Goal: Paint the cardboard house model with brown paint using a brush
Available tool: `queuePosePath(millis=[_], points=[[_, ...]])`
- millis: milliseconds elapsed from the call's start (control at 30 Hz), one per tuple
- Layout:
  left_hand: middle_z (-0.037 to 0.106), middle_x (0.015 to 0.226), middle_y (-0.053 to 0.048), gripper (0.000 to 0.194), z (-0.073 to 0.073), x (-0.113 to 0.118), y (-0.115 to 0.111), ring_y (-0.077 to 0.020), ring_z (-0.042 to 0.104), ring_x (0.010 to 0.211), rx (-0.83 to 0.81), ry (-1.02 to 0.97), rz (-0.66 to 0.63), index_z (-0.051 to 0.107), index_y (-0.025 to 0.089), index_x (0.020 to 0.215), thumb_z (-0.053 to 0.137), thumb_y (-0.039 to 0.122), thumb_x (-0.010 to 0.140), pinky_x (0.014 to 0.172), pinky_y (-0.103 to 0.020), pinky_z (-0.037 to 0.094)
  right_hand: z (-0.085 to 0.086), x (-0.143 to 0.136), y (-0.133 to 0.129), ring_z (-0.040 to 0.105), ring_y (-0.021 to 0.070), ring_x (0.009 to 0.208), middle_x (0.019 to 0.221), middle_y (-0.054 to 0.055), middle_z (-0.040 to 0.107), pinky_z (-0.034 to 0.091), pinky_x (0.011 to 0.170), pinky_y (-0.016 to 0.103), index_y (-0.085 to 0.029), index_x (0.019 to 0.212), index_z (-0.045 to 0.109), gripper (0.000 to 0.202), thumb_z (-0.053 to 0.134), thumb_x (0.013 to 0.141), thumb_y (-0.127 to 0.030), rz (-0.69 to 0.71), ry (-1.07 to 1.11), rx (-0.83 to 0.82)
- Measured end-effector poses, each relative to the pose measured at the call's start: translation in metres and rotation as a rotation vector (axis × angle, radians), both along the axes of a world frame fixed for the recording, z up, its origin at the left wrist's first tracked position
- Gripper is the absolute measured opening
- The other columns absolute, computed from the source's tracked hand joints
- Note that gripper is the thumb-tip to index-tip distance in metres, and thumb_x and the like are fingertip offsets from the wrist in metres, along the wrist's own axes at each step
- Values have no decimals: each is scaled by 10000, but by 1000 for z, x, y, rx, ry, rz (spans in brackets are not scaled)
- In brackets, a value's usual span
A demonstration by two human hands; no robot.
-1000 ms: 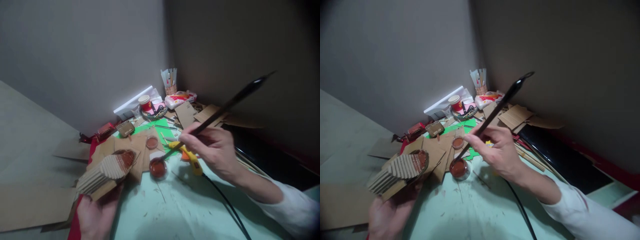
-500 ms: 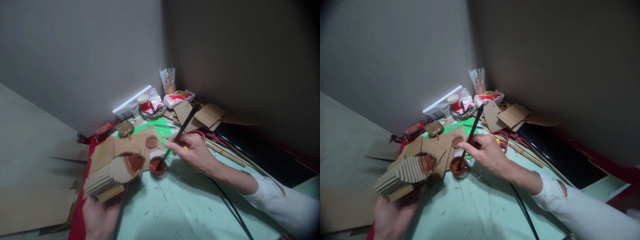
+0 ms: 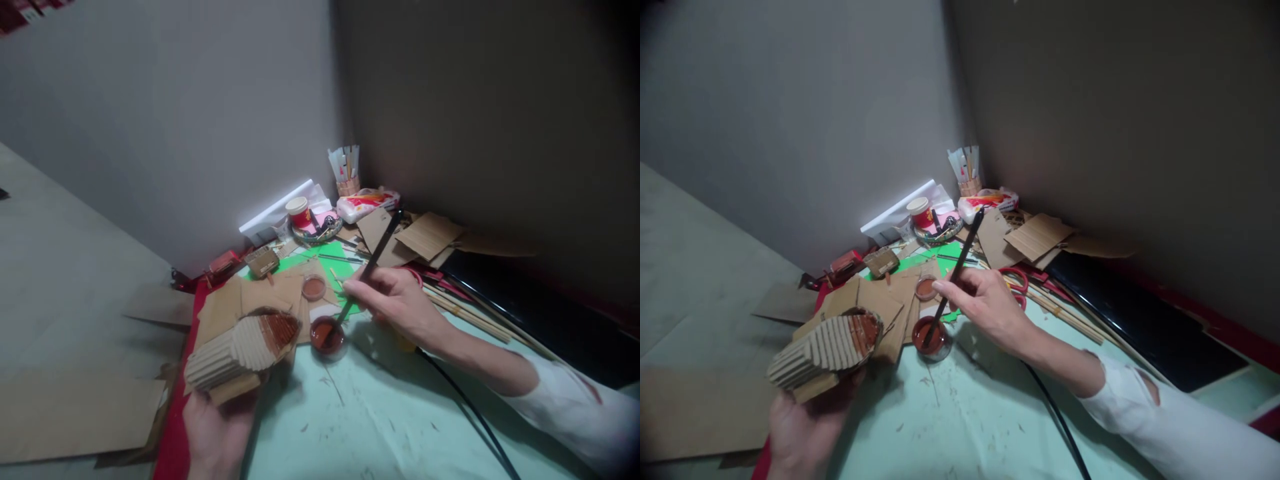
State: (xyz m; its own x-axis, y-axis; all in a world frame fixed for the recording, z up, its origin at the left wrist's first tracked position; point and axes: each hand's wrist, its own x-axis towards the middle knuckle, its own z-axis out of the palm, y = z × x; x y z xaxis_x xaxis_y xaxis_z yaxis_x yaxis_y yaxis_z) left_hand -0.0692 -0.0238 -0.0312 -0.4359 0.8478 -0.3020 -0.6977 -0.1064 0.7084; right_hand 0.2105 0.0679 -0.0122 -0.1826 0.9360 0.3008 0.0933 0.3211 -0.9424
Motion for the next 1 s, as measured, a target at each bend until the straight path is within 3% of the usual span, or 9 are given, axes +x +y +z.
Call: queuePosePath(millis=[133,300,433,600,767,900,1000], points=[[782,1140,-89,491,0,4,2,-277,752,775,-24,37,91,598,350,1387,474,286,916,609,-431,629,3,2,2,433,106,503,567,-19,496,340,436,214,-149,695,628,453,683,882,-558,-10,52,-42],[811,893,-69,489,13,16,3,-283,755,639,-108,9,164,630,343,1358,372,245,953,500,-434,623,10,7,4,407,95,483,541,-20,489,326,432,200,-149,680,632,457,714,857,-563,-59,139,-26],[809,831,-58,484,18,21,3,-272,759,629,-118,3,176,640,356,1346,360,230,972,507,-427,631,19,18,4,454,96,485,554,-5,539,341,428,190,-157,709,674,370,747,873,-482,-190,235,70],[794,778,-72,471,8,13,1,-286,759,630,-118,-11,143,651,321,1343,405,221,954,542,-447,636,34,30,-3,480,93,527,651,-1,576,376,452,198,-194,770,707,185,732,912,-310,-379,435,282],[814,918,-76,450,-12,2,-2,-280,766,722,-46,-21,28,663,337,1328,482,235,929,648,-472,643,45,26,-27,529,103,532,701,4,607,431,423,199,-238,798,740,150,713,934,-293,-341,542,397],[779,1173,-107,477,-10,10,1,-298,764,938,54,-13,-78,639,311,1367,537,249,905,766,-444,638,37,16,-43,584,139,543,760,6,673,494,451,249,-277,905,771,62,715,932,-286,-208,416,431],[717,1317,-123,514,-9,15,2,-336,708,1124,110,-23,-160,607,285,1409,548,294,899,859,-456,618,30,11,-48,630,145,611,744,-24,695,548,548,246,-296,950,788,158,712,887,-173,-161,368,495]])
